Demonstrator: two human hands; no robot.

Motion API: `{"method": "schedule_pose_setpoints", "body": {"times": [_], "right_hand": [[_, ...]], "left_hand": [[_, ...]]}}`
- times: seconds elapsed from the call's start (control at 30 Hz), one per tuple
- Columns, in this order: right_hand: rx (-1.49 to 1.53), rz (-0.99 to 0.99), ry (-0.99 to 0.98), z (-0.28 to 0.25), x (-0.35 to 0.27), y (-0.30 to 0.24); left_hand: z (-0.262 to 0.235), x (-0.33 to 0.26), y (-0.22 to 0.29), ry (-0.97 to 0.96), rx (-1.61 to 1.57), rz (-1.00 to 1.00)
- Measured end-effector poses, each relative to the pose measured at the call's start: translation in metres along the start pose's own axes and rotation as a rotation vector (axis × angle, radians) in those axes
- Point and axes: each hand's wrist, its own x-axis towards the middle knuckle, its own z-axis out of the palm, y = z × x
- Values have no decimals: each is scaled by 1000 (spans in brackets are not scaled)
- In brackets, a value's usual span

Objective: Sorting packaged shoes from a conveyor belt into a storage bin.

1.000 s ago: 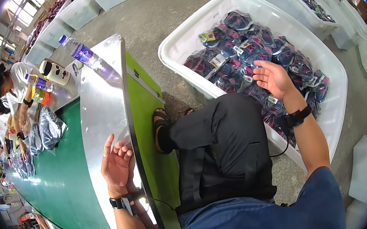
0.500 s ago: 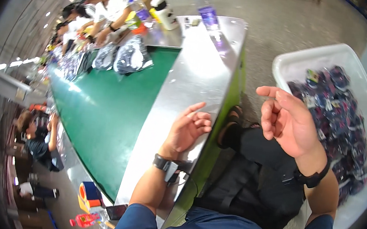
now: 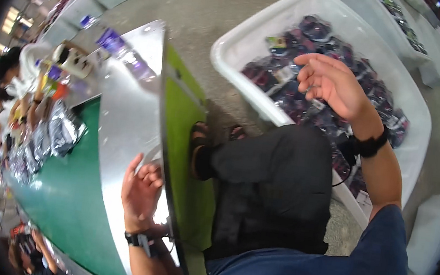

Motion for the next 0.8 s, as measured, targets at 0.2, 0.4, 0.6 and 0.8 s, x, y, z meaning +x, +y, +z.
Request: {"method": "schedule_pose_setpoints", "body": {"times": [0.2,0.4,0.6,0.8], "right_hand": [[-73,160,912,-254,-36,92],[-241,143,1013,-335,1,191],[-938,4,1083,-294,83,221],[-996,33,945,-308,94,224]], "left_hand": [[-3,17,-12,-84,-33,-53],[-12,13,-13,-99,-155,-45],[-13,10,-11,-73,-100,-34],[-6,17,-14,-83,-115,-66]]}}
